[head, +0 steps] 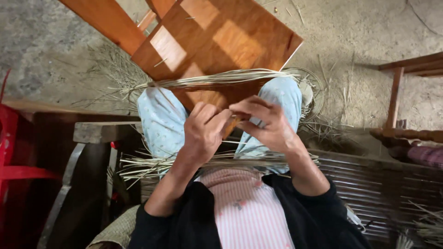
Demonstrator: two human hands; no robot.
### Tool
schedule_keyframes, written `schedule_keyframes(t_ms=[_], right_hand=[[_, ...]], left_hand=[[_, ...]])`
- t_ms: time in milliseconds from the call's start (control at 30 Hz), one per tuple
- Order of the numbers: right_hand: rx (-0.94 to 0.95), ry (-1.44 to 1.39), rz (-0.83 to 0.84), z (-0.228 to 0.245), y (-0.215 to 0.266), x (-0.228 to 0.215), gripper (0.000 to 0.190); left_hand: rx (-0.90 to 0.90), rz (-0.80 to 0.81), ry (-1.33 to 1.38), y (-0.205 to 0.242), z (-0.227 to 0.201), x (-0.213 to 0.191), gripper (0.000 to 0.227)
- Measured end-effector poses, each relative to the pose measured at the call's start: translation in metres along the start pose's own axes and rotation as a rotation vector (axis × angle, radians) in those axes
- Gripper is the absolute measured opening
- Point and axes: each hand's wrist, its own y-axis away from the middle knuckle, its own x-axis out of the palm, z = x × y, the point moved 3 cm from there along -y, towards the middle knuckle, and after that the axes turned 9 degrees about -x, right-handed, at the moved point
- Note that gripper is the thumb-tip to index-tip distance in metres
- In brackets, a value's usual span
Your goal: Weaving straw strands around a wooden chair frame to create a seat
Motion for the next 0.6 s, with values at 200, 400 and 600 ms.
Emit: schedule_keyframes(t_ms=[200,400,600], right_hand=[[-0.009,0.268,-0.002,0.011,0.009,-0.009,0.008],[-0.093,0.519,0.018,-0.015,0.029,-0.019,0.003],[0.259,0.377,-0.003,-0.057,0.074,-0.111,0.009]], left_hand=[[0.012,0.276,-0.133,0.013,0.008,0.024,0.01],[0.086,0.345,-0.201,0.014,0.003,0.002,0.014],[-0.366,0.45,-0.261,0.06,0.091,-0.093,0.01]])
